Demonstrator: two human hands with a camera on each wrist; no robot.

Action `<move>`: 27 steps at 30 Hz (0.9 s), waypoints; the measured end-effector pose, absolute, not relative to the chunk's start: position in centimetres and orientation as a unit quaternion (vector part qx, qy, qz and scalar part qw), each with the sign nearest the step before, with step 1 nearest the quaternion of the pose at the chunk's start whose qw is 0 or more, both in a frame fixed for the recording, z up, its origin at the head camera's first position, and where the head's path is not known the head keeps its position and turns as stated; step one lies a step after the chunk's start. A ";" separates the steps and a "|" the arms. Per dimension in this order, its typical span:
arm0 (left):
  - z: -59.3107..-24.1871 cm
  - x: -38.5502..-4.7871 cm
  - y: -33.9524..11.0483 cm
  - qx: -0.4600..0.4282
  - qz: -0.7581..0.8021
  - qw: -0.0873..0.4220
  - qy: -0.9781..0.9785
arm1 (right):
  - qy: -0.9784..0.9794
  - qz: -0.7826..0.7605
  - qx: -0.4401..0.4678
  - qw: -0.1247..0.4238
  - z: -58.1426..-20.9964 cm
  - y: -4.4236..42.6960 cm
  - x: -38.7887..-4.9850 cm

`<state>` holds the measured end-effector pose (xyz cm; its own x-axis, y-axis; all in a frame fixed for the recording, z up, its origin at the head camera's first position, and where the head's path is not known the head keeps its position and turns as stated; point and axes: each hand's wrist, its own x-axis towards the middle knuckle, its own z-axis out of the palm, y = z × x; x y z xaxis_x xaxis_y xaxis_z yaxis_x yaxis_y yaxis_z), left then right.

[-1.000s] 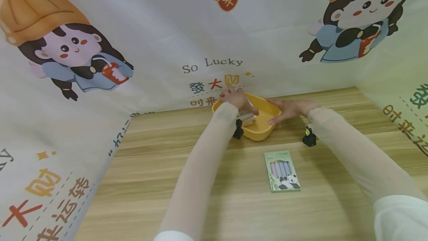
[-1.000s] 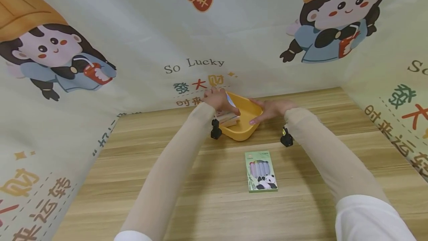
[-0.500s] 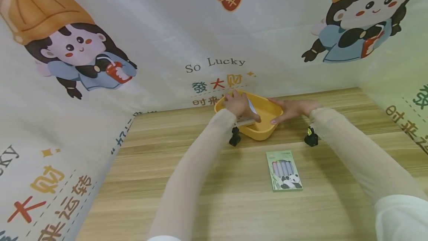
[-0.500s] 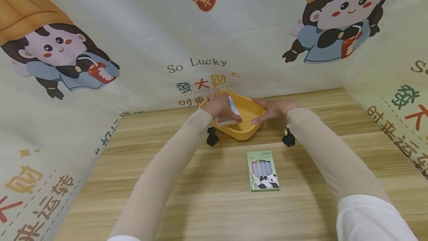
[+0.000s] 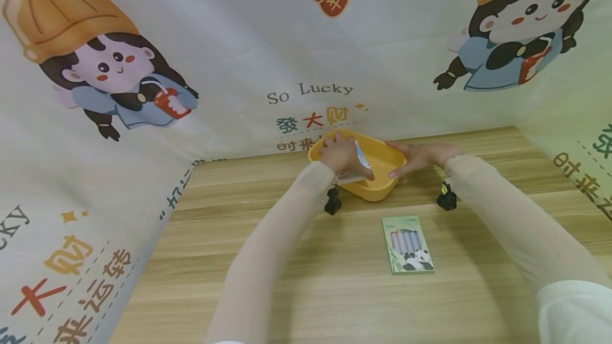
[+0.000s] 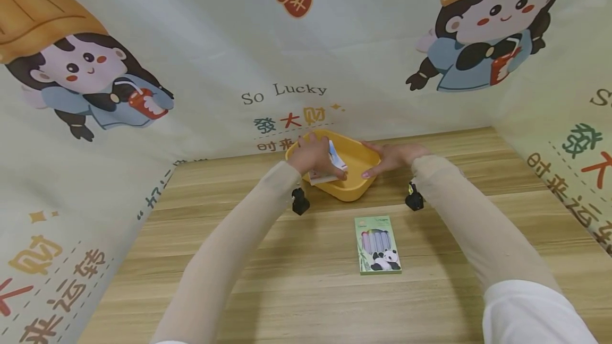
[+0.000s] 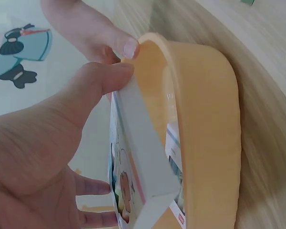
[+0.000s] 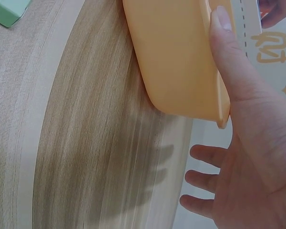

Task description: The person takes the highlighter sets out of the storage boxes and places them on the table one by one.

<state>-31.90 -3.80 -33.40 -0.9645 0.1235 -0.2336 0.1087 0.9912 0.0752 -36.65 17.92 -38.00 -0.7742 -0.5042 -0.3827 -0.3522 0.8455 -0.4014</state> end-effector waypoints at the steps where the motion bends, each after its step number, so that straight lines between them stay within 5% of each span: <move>1: -33.4 -31.8 -3.8 0.062 0.031 0.119 0.990 | 0.929 -0.155 -0.230 0.244 -38.0 17.9 -36.7; 27: -33.5 -28.5 -3.6 0.130 0.011 0.090 0.987 | 0.934 -0.143 -0.225 0.238 -38.1 17.8 -36.6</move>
<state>-28.46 -3.63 -33.54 -0.9502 0.2585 -0.1741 0.2545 0.9660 0.0451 -36.60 17.80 -38.14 -0.7855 -0.4891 -0.3792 -0.3527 0.8573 -0.3751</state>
